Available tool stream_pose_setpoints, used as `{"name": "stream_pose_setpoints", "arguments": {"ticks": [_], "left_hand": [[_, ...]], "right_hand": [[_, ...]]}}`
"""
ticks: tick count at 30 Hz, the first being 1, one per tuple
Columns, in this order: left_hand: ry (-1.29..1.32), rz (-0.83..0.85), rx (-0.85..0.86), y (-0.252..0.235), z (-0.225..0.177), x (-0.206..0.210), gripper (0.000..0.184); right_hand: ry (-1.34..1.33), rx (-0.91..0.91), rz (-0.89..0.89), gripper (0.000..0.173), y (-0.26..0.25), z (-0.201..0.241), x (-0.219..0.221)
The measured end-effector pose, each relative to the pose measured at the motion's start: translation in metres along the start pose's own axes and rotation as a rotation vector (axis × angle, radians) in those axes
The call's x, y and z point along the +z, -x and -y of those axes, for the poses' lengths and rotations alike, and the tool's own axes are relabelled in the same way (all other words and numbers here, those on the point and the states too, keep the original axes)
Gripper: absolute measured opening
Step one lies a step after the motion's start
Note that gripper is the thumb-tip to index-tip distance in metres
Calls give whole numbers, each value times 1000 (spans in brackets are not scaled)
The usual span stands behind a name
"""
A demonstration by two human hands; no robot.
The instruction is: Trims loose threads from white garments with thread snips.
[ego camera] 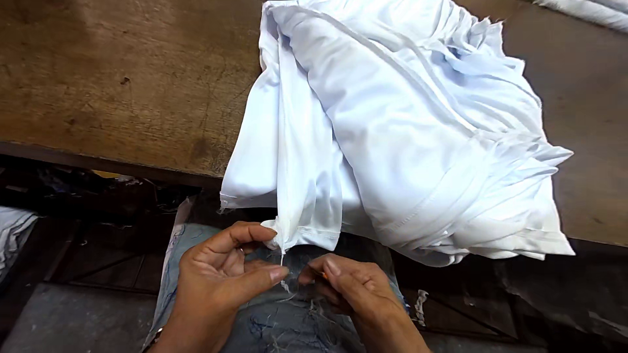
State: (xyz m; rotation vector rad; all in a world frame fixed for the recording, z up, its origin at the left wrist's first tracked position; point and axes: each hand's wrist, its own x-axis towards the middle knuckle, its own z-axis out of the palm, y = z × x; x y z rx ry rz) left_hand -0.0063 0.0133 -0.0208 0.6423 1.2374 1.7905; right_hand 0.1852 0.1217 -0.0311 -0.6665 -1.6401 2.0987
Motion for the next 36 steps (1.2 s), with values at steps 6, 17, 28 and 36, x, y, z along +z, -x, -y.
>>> {"name": "stream_pose_setpoints", "arguments": {"ticks": [6, 17, 28, 36], "left_hand": [[17, -4, -15, 2, 0, 3, 41], [100, -16, -57, 4, -4, 3, 34], [90, -110, -31, 4, 1, 10, 15], [30, -131, -56, 3, 6, 10, 28]], "right_hand": [[-33, -1, -18, 39, -7, 3, 10], [-141, -83, -12, 44, -17, 5, 12], [120, -209, -265, 8, -28, 4, 34], [435, -524, -169, 6, -19, -1, 25]]}}
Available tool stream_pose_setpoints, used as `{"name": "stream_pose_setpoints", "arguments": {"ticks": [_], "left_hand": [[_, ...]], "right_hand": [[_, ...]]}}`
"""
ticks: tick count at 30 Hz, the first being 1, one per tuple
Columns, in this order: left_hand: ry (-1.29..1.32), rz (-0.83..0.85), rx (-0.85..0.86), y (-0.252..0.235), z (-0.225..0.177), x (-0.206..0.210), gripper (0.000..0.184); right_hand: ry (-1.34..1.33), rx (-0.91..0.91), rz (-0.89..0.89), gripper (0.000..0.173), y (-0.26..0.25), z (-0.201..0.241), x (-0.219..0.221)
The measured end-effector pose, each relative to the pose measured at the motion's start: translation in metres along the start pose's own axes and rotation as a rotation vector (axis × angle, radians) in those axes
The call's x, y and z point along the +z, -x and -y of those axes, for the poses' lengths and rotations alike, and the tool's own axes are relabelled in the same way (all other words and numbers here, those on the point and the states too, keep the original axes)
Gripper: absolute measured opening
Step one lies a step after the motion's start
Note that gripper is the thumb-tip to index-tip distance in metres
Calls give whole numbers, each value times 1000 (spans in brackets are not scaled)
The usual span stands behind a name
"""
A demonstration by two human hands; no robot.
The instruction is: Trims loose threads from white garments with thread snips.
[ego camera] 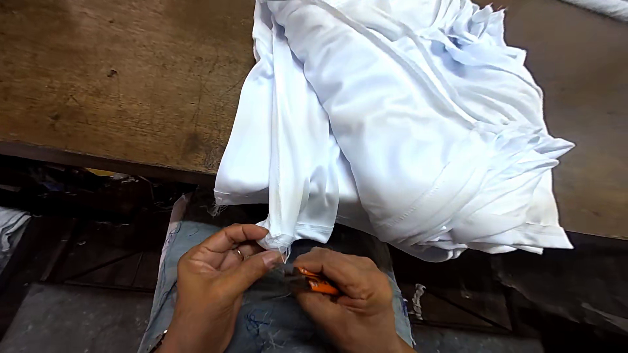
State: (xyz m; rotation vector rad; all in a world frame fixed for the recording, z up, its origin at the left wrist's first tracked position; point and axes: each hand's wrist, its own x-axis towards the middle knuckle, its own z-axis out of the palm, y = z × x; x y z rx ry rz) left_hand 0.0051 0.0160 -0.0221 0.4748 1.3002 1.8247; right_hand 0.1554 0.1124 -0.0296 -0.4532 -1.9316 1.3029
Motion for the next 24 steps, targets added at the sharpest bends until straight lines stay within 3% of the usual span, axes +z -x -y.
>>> {"name": "stream_pose_setpoints", "arguments": {"ticks": [6, 10, 14, 24], "left_hand": [[-32, -9, -23, -1, -1, 3, 44], [0, 15, -18, -1, -5, -1, 48], [11, 32, -31, 1, -7, -4, 50], [33, 31, -55, 4, -9, 0, 55]], "right_hand": [[119, -132, 107, 13, 4, -1, 0], [488, -105, 73, 43, 10, -3, -16], [768, -188, -18, 37, 15, -11, -28], [820, -334, -49, 29, -5, -4, -8]]}}
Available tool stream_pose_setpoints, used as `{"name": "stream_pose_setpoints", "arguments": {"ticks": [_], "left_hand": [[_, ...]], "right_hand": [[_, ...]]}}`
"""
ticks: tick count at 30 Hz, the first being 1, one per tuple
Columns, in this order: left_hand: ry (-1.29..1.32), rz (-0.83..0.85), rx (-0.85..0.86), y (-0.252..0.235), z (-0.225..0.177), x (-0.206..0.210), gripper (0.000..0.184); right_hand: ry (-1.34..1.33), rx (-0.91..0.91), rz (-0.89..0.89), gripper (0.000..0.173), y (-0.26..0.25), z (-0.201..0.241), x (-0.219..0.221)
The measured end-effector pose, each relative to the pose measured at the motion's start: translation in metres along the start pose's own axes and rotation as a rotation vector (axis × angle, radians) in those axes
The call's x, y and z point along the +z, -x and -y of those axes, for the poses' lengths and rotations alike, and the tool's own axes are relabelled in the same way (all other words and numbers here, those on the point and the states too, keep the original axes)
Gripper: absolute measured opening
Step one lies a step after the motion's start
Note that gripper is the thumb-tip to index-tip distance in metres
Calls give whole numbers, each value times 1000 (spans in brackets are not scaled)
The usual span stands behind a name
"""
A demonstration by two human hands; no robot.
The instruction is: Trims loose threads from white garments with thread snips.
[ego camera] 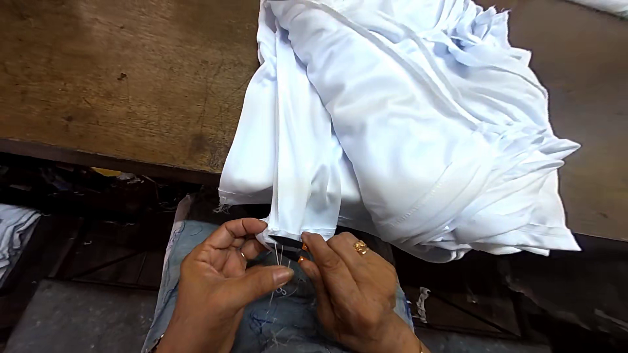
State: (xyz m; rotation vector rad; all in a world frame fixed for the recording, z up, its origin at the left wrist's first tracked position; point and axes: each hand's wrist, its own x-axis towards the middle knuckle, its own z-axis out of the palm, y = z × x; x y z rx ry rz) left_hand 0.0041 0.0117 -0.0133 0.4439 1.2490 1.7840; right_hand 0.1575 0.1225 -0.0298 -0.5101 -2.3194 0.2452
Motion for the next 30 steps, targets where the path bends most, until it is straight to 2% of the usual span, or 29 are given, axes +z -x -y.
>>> {"name": "stream_pose_setpoints", "arguments": {"ticks": [4, 6, 8, 11, 14, 16, 18, 20, 23, 28, 30], "left_hand": [[-18, -19, 7, 1, 1, 0, 55], [-6, -27, 3, 2, 0, 0, 57], [10, -34, 7, 2, -2, 1, 58], [55, -28, 18, 1, -4, 1, 48], [68, 0, 18, 0, -1, 2, 29], [28, -50, 26, 0, 1, 7, 24], [-49, -68, 71, -1, 5, 8, 29], [-131, -26, 173, -3, 6, 5, 37], [-154, 32, 269, -5, 7, 0, 42], [-214, 64, 330, -4, 11, 1, 32], [-259, 77, 381, -4, 11, 1, 31]], "right_hand": [[23, -6, 5, 24, -7, 1, 2], [-76, 28, 27, 25, -7, -2, 1], [-304, 138, 50, 29, -5, -7, -1], [-820, 464, 62, 35, 2, -9, -3], [-1047, 620, 95, 22, -1, -2, -4], [-1069, 643, 88, 18, -5, 6, 0], [-1060, 646, 69, 14, -9, 12, 4], [-1037, 638, 64, 10, -9, 12, 5], [-983, 616, 74, 12, -4, 7, 3], [-1068, 654, 72, 14, -2, 9, 1], [-994, 641, 56, 7, -4, 10, 3]]}}
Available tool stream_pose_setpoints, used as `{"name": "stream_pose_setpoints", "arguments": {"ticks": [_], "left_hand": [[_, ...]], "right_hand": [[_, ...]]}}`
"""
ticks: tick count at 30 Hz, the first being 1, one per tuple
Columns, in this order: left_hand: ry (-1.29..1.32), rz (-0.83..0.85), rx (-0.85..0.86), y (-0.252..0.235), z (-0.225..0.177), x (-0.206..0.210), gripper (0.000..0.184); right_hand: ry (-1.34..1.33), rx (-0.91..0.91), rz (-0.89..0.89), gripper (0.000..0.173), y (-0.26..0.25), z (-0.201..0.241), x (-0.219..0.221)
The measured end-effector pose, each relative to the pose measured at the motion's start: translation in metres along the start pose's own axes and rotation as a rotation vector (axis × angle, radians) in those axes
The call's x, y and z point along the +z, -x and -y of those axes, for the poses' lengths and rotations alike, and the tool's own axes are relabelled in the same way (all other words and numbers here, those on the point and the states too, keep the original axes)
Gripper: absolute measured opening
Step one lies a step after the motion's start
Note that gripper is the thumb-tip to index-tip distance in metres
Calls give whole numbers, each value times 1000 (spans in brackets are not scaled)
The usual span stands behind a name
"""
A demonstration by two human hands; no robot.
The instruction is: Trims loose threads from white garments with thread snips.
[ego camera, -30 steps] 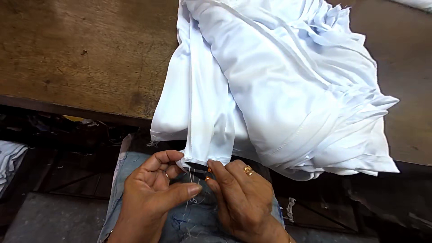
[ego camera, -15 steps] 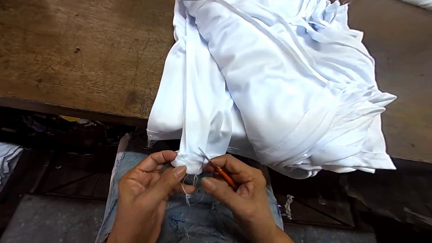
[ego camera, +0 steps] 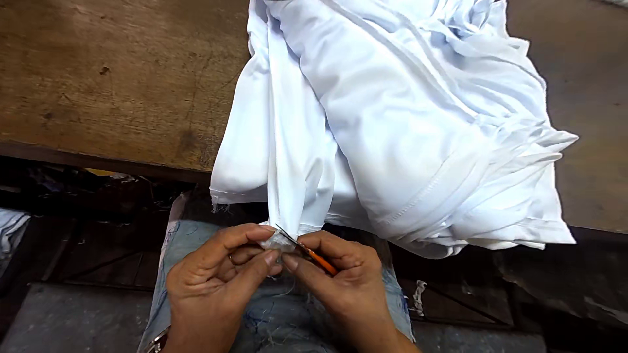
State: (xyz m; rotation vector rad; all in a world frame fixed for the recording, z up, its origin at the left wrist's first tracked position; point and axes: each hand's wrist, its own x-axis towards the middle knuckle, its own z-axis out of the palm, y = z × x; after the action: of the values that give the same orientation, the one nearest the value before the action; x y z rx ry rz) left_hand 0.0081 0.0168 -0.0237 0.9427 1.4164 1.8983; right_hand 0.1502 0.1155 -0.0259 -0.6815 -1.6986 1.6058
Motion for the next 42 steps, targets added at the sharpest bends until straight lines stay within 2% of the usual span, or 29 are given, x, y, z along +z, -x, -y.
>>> {"name": "stream_pose_setpoints", "arguments": {"ticks": [3, 5, 7, 12, 15, 19, 23, 33, 36, 40, 42], "left_hand": [[-3, 5, 27, -1, 2, -1, 26], [6, 0, 7, -1, 4, -2, 19], [9, -3, -36, 0, 5, -3, 19], [136, -25, -218, -2, 1, 2, 44], [157, -40, -258, -4, 0, 3, 50], [197, -51, -282, -4, -5, -3, 53], [229, -80, -340, -1, -8, -6, 58], [192, -92, -334, 2, -12, 0, 63], [145, -74, -309, 3, -13, 0, 66], [57, -29, -199, 4, -15, 1, 66], [75, 3, -152, 4, -16, -1, 60]], "right_hand": [[93, -82, 4, 10, 1, -2, -2], [167, -156, 10, 10, 4, -3, -6], [270, -261, 31, 7, 7, -4, -9], [528, -434, 137, 15, 12, 0, -9], [597, -458, 160, 18, 14, 0, -8], [811, -418, 61, 47, 15, -3, -27], [968, -511, -38, 37, 19, -10, -34], [1009, -621, -73, 27, 3, -4, -14], [869, -556, -47, 26, -4, -4, -15], [201, -216, -76, 36, -6, -6, -20], [112, -177, -60, 31, -6, -6, -22]]}}
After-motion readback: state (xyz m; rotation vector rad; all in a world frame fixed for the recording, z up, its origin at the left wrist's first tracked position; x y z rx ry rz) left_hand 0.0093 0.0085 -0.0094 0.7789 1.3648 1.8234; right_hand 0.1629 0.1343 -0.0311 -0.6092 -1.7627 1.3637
